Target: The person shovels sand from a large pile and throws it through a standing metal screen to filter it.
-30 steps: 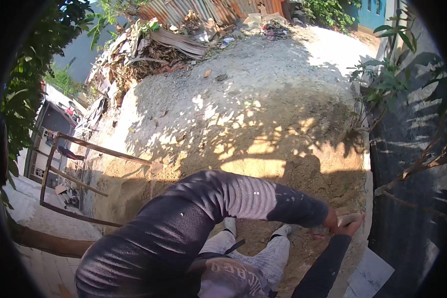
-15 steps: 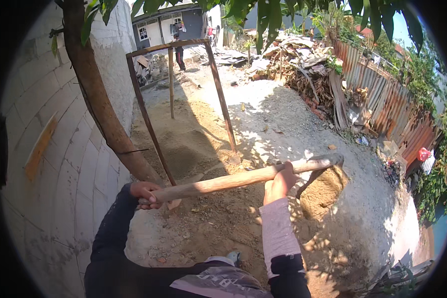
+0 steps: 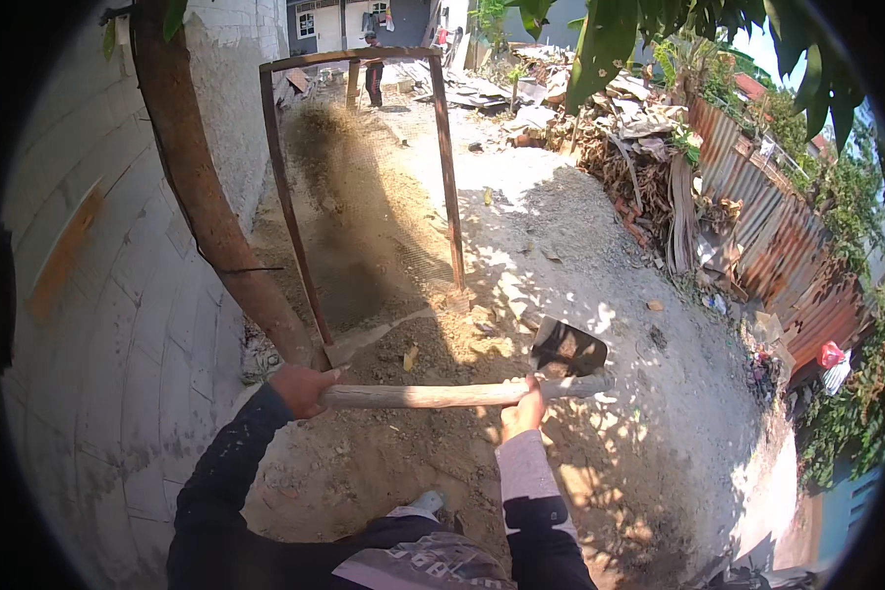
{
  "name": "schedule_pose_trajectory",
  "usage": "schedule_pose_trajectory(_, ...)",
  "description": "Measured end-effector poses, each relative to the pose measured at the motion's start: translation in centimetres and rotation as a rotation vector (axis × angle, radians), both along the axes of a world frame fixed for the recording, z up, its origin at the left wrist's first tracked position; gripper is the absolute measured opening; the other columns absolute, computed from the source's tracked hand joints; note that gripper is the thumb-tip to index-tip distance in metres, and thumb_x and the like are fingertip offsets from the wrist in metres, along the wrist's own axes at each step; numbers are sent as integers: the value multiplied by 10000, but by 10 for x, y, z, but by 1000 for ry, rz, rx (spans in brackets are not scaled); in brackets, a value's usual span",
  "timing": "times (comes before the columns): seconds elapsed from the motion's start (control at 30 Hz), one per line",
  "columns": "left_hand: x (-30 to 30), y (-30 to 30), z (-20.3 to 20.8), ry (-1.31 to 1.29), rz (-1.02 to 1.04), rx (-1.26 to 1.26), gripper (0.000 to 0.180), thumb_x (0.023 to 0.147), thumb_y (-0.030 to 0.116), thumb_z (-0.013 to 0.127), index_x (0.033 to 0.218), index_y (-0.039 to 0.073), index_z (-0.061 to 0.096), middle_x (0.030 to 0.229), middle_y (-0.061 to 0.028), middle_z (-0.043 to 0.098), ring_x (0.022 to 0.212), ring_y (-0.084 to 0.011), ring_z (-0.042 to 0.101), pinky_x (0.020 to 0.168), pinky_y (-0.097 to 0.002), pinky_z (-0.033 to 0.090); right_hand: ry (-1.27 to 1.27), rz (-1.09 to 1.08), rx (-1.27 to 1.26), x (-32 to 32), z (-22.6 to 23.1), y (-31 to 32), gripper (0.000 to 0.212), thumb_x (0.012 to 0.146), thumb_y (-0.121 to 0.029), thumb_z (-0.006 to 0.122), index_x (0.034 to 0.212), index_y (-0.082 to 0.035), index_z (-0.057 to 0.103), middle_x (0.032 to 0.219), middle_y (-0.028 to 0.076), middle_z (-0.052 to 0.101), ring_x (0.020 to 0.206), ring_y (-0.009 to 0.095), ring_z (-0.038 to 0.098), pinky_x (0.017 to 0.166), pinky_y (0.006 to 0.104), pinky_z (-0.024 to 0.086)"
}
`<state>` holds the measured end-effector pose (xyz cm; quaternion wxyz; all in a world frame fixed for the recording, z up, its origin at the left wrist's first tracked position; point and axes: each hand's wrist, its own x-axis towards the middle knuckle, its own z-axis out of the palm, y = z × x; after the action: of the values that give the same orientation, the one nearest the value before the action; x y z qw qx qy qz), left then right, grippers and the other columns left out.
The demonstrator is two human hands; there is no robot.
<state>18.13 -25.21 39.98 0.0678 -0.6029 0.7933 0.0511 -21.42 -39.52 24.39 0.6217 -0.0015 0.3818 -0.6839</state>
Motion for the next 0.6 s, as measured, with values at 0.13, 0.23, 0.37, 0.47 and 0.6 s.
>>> schedule_pose_trajectory(0.13,-125,-35,-124,44,-462,326,499,746,376,727,1194,189,610,970,-157,679,939,-342,657,773,-478,517,35,-363,311,-154,-163,174,322,855,-166,621,1130,-25,530,930,96,571,809,275,613,730,436,529)
schedule_pose_trajectory(0.23,-255,-10,-135,-52,-776,740,640,782,505,685,1319,181,556,1057,-185,676,981,-369,647,833,-467,510,47,-699,737,-207,-194,335,515,871,-181,602,1274,94,438,1155,172,548,978,306,595,871,473,497)
schedule_pose_trajectory(0.37,-426,78,-178,34,-1197,957,741,836,649,584,1294,68,542,1021,-246,664,965,-412,640,830,-470,499,-3,-1256,976,-258,-192,559,644,819,-236,660,1311,93,406,1260,222,501,1077,352,547,878,488,454)
schedule_pose_trajectory(0.47,-496,197,-204,-45,-1152,1326,690,846,587,608,1221,11,545,972,-268,657,924,-412,646,808,-468,498,21,-1512,1176,-292,-154,712,591,843,-183,674,1313,47,400,1202,203,489,1067,344,515,872,500,424)
schedule_pose_trajectory(0.6,-552,376,-247,-123,-1339,1585,553,836,379,686,1189,-16,528,878,-192,662,817,-311,658,753,-431,512,415,-1736,1105,-285,-80,909,460,868,-190,669,1186,32,423,947,123,538,724,243,605,599,414,503)
